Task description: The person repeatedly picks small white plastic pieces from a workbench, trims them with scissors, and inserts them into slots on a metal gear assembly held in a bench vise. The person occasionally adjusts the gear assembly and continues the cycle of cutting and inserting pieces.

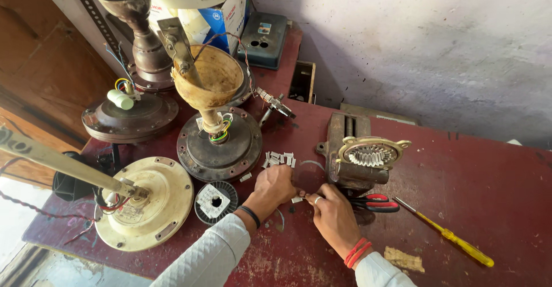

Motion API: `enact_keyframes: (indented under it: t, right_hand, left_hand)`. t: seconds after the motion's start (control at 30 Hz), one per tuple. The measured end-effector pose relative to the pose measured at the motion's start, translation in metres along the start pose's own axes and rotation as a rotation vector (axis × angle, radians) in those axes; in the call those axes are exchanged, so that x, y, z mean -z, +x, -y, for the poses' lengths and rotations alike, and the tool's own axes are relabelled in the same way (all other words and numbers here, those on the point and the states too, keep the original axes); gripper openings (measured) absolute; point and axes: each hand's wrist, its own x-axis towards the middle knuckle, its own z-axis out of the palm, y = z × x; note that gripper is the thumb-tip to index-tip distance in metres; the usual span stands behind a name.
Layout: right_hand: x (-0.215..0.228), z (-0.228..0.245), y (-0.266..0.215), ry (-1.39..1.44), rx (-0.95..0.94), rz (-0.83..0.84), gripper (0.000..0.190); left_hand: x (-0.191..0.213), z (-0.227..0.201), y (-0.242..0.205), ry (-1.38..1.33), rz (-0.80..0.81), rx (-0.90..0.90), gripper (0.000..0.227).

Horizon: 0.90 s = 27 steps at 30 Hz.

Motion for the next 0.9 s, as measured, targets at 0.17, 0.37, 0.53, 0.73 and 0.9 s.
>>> enact_keyframes:
  t: [0.17,0.37,0.53,0.73,0.9]
  right_hand:
    - [-0.006,-0.002,0.002,-0.038,-0.018,0.056,0.030]
    - [-0.007,0.000,0.007,-0.102,0.063,0.035,0.032]
    - [-0.003,-0.001,0.006,-0.063,0.100,0.131,0.034]
    - [-0.004,-0.002,0.002,-0.094,0.113,0.113,0.027]
    - [0.001,-0.005,0.000,-0.024,0.084,0.061,0.018]
  left_hand:
    - [0.006,-0.005,0.001,0.060,-0.095,0.042,0.057]
    - [0.014,-0.019,-0.006,0.082,-0.049,0.060,0.049]
    - [0.018,-0.025,-0.011,0.080,-0.009,0.081,0.044]
    - [0.013,-0.022,-0.012,0.046,-0.056,0.062,0.045]
    - [0.015,-0.019,-0.009,0.040,-0.031,0.090,0.049]
